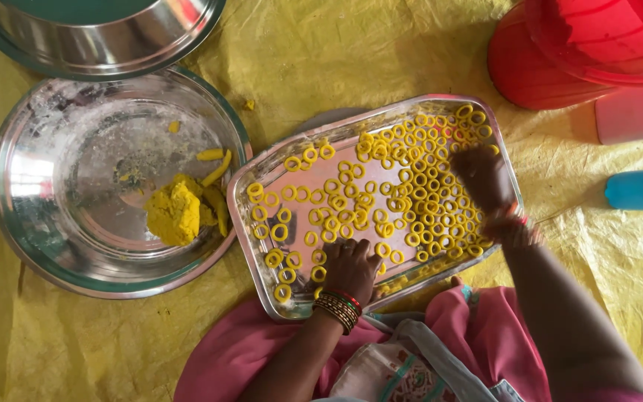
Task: The person sits on a yellow tarp and shapes yellow dough into small rings by hand. They roll small pieces of dough into thin strips, form them into circles, and place the finished rings onto a metal tray. The person also spreads the rings on the tray to organize them.
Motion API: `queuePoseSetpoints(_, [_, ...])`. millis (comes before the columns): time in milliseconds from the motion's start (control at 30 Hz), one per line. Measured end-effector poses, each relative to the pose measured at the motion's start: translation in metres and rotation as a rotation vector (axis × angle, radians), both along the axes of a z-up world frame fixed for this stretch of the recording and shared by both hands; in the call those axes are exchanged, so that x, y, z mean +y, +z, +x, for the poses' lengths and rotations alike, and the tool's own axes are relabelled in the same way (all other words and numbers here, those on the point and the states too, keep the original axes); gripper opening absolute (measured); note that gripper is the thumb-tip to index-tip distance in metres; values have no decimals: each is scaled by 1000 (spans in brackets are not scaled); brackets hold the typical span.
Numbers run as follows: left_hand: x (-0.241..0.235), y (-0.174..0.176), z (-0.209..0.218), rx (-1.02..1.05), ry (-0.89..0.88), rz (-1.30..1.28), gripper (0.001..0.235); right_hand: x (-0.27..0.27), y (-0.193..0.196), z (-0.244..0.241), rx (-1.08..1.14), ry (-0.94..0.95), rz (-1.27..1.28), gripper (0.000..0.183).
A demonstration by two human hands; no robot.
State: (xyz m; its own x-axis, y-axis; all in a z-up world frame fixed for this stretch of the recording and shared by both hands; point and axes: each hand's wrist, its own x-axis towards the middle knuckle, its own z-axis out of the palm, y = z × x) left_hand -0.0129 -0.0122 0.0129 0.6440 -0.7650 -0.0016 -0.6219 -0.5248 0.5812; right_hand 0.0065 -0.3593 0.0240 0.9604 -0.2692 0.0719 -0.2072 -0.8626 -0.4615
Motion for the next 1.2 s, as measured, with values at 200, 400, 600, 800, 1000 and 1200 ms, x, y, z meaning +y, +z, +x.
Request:
queuePoseSetpoints(200, [2,-4,-1,12,105,-48,17,126,33,-72,282,170,62,21])
queuePoseSetpoints(400, [-1,-8,-5,53,67,-23,14,159,23,-86,346,234,-201,18])
queuePoseSetpoints(600, [-3,-5,-3,-4,48,0,24,126,28,-67,488,9,134,15])
queuePoseSetpoints(800, [-3,-7,-2,70,48,47,19,130,31,-59,342,238,-55,16])
queuePoseSetpoints(1000, [-4,-17,-8,89,80,14,15,170,23,-67,398,79,-124,20])
queuePoseSetpoints(1200, [-3,-12,-5,173,101,-45,27,173,18,-63,387,49,-52,12])
